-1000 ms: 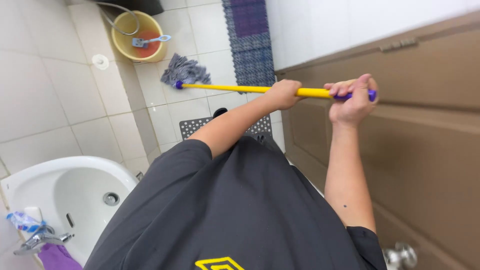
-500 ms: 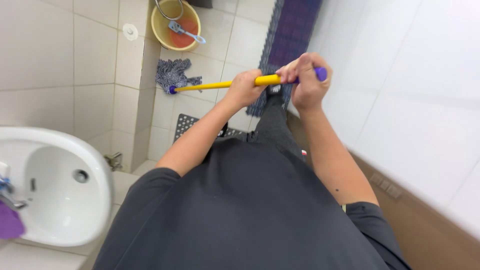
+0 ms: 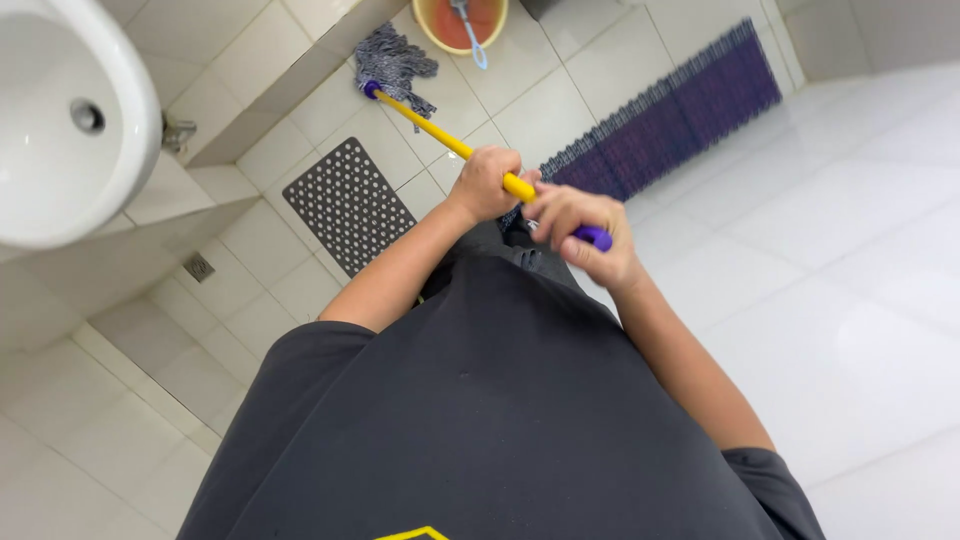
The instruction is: The person mops the tiled bathroom floor using a yellow-handled mop, moving around a mat and near a bucket. The person then picks up a handheld shower head and rinses the mop head with water.
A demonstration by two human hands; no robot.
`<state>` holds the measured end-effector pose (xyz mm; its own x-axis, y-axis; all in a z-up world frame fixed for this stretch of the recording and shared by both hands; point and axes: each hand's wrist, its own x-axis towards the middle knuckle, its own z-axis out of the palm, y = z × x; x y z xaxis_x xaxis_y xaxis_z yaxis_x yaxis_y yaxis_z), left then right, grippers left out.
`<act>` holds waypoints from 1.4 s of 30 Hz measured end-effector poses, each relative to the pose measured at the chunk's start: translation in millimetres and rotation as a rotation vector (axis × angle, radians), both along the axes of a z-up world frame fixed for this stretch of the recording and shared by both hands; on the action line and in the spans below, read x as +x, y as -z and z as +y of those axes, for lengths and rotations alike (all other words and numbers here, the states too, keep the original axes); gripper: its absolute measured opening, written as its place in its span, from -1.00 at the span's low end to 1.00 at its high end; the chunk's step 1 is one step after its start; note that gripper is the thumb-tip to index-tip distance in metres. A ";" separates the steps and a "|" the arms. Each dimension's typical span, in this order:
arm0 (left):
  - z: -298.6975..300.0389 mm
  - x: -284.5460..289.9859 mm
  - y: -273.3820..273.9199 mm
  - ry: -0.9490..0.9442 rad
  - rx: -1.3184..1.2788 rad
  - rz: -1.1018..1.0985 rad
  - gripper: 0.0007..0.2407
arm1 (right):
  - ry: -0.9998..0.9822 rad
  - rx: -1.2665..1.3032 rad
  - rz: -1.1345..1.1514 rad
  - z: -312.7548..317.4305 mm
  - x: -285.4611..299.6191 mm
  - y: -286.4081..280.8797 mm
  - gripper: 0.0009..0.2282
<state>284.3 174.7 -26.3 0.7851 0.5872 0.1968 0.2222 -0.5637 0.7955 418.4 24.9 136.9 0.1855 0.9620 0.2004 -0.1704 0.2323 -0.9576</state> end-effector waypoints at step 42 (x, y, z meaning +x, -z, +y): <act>-87.2 496.5 -43.9 0.324 -0.268 0.269 -0.70 | 0.198 -0.008 0.396 -93.9 568.7 16.9 -0.59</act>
